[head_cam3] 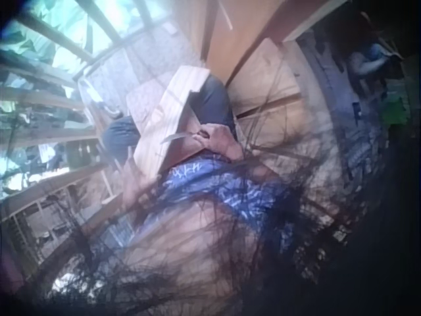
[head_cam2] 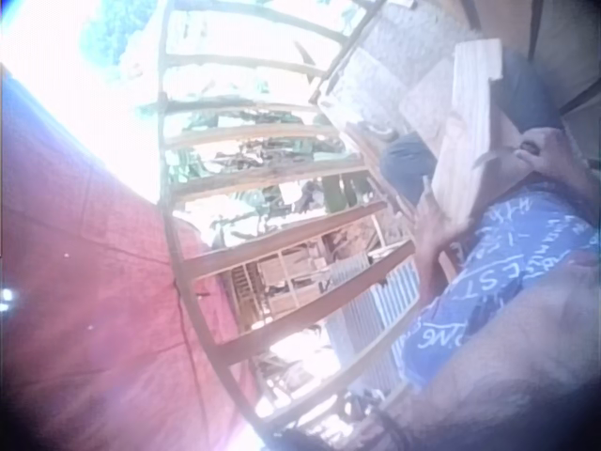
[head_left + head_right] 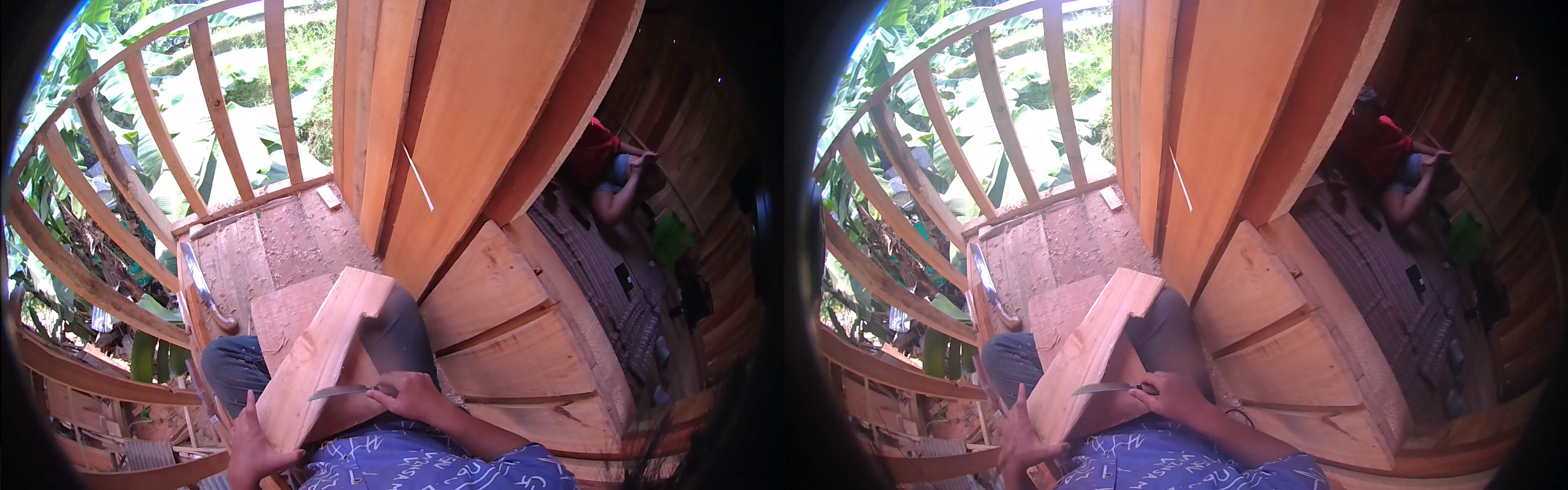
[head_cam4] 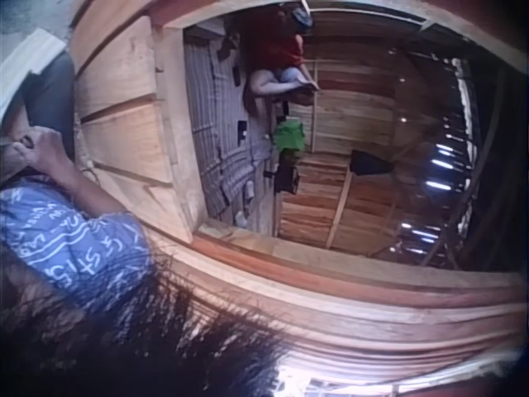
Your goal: The person sits cross-legged and uses a curved knife to carve a rectangular piece of light-colored wood. They hold the wood with their left hand and repeatedly shave off thin strips of wood with the knife in their right hand, refining the surface and edges.
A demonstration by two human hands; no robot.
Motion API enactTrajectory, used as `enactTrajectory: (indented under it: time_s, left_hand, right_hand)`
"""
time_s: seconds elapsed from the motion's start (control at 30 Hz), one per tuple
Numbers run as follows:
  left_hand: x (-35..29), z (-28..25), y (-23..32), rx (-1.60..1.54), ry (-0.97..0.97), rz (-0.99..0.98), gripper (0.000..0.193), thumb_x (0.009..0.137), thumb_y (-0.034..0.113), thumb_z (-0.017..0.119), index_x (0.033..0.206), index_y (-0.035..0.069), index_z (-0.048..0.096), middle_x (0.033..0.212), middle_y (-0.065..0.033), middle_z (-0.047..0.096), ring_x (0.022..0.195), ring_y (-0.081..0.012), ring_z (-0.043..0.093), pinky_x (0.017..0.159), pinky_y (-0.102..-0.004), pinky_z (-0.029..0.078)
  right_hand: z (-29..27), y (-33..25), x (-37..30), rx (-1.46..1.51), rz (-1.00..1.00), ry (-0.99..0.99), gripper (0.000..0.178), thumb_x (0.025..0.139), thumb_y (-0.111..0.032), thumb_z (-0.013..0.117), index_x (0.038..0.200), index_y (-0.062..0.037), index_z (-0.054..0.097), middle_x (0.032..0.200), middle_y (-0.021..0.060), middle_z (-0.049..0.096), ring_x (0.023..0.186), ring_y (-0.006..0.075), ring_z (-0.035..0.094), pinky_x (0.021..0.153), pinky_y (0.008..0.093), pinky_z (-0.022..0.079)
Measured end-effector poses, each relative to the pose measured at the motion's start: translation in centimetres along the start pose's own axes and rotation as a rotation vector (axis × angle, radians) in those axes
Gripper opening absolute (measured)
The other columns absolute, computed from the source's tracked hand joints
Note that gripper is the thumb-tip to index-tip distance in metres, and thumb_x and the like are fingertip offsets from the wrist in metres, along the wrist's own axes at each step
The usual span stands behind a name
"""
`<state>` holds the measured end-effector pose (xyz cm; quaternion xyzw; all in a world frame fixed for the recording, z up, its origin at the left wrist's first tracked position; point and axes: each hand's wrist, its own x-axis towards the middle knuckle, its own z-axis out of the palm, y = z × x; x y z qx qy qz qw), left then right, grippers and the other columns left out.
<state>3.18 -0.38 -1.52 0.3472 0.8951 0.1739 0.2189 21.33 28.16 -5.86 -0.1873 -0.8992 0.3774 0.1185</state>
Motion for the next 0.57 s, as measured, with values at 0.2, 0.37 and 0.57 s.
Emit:
enactTrajectory:
  time_s: [0.2, 0.37, 0.57]
  left_hand:
    - [0.3, -0.3, -0.1, -0.006, -0.012, -0.014, 0.148, 0.043, 0.055, 0.089, 0.153, -0.002, 0.009, 0.121, -0.03, 0.05, 0.114, -0.0463, 0.049, 0.101, -0.0522, 0.039]
    - [0.3, -0.1, -0.1, -0.002, -0.004, -0.005, 0.149, 0.042, 0.057, 0.089, 0.153, -0.002, 0.009, 0.121, -0.0297, 0.05, 0.113, -0.046, 0.049, 0.101, -0.0526, 0.039]
    - [0.2, -0.1, -0.3, -0.005, 0.007, 0.001, 0.149, 0.042, 0.059, 0.088, 0.153, -0.002, 0.01, 0.122, -0.0296, 0.049, 0.114, -0.0459, 0.049, 0.102, -0.0527, 0.038]
  right_hand:
    - [1.4, -0.1, -0.8, -0.01, -0.045, -0.007, 0.031, 0.091, -0.038, 0.066, 0.089, -0.008, 0.062, 0.07, 0.0097, 0.059, 0.068, 0.0306, 0.063, 0.061, 0.0422, 0.05]
    - [1.5, -0.7, -0.6, 0.031, -0.058, -0.02, 0.027, 0.092, -0.035, 0.065, 0.093, -0.0077, 0.061, 0.075, 0.0106, 0.062, 0.067, 0.0327, 0.064, 0.061, 0.0441, 0.051]
    - [-0.1, -0.6, 0.8, -0.134, 0.106, -0.061, 0.029, 0.092, -0.036, 0.065, 0.094, -0.0077, 0.064, 0.082, 0.0153, 0.068, 0.072, 0.034, 0.068, 0.063, 0.0432, 0.055]
